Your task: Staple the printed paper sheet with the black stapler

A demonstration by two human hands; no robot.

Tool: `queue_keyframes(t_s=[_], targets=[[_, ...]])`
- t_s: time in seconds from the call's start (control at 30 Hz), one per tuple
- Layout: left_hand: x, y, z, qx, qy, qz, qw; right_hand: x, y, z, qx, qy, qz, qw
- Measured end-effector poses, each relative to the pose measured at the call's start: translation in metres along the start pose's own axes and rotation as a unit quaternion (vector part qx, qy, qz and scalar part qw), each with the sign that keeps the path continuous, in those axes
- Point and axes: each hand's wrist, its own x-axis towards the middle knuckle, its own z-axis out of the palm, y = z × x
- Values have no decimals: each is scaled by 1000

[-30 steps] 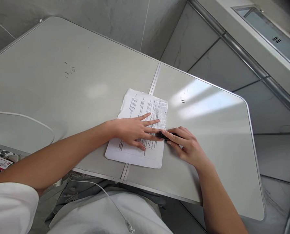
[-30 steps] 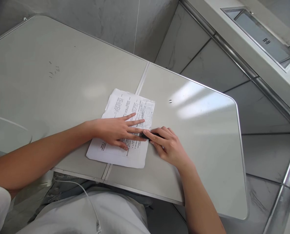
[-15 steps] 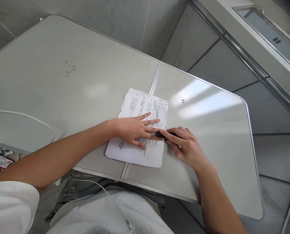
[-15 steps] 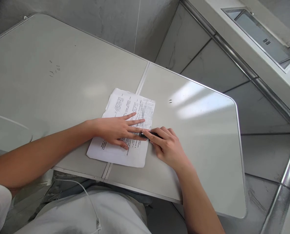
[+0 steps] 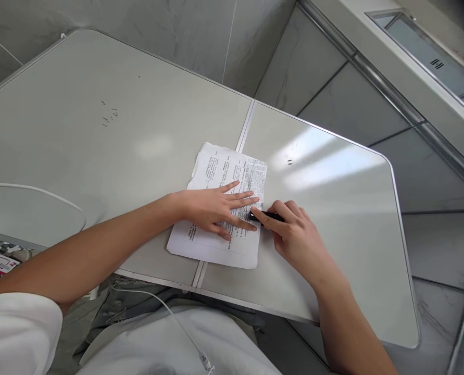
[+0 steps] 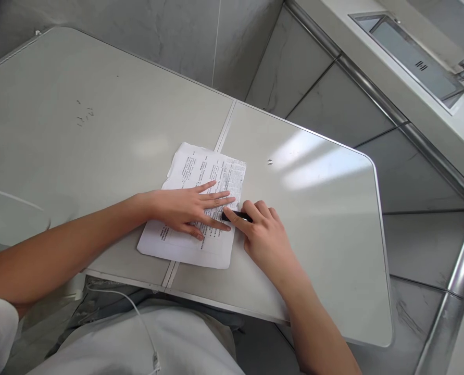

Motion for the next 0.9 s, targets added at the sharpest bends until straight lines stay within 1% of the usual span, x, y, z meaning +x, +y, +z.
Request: queue_keyframes(t_s=[0.1, 0.17, 0.23, 0.33, 0.4, 0.47, 0.53, 0.6, 0.67, 0.8, 0.9], targets=[[1, 2, -1, -3, -33, -30, 999, 1, 1, 4, 11, 14, -9, 1000], [1, 2, -1, -11, -33, -38, 999, 2, -1, 6, 8, 29, -15, 999], [0, 1, 1, -18, -9, -30, 999, 4, -3, 7, -3, 33, -15, 999], [-2, -4, 6, -4, 40, 9, 999, 6, -5, 8, 8, 20, -12, 1000], [-4, -7, 9, 17, 60, 43, 997, 6, -1, 9, 51, 20, -7, 998], [-4, -9, 10, 33, 68, 62, 995, 4, 10, 11, 130, 43, -14, 990], [-4, -9, 10, 34, 63, 60, 996, 0, 26, 14, 219, 71, -26, 973], [-4, -7, 8, 25, 45, 42, 998, -3, 41, 14, 264, 78, -25, 961], [-3, -5, 5, 11, 25, 22, 999, -5, 52, 13, 265, 53, -14, 963], [-1, -2, 1, -7, -11, -2, 1000, -5, 65, 6, 257, -28, -4, 966], [-1, -3, 0, -15, -20, -13, 1000, -10, 79, 1, 266, -62, 11, 962]])
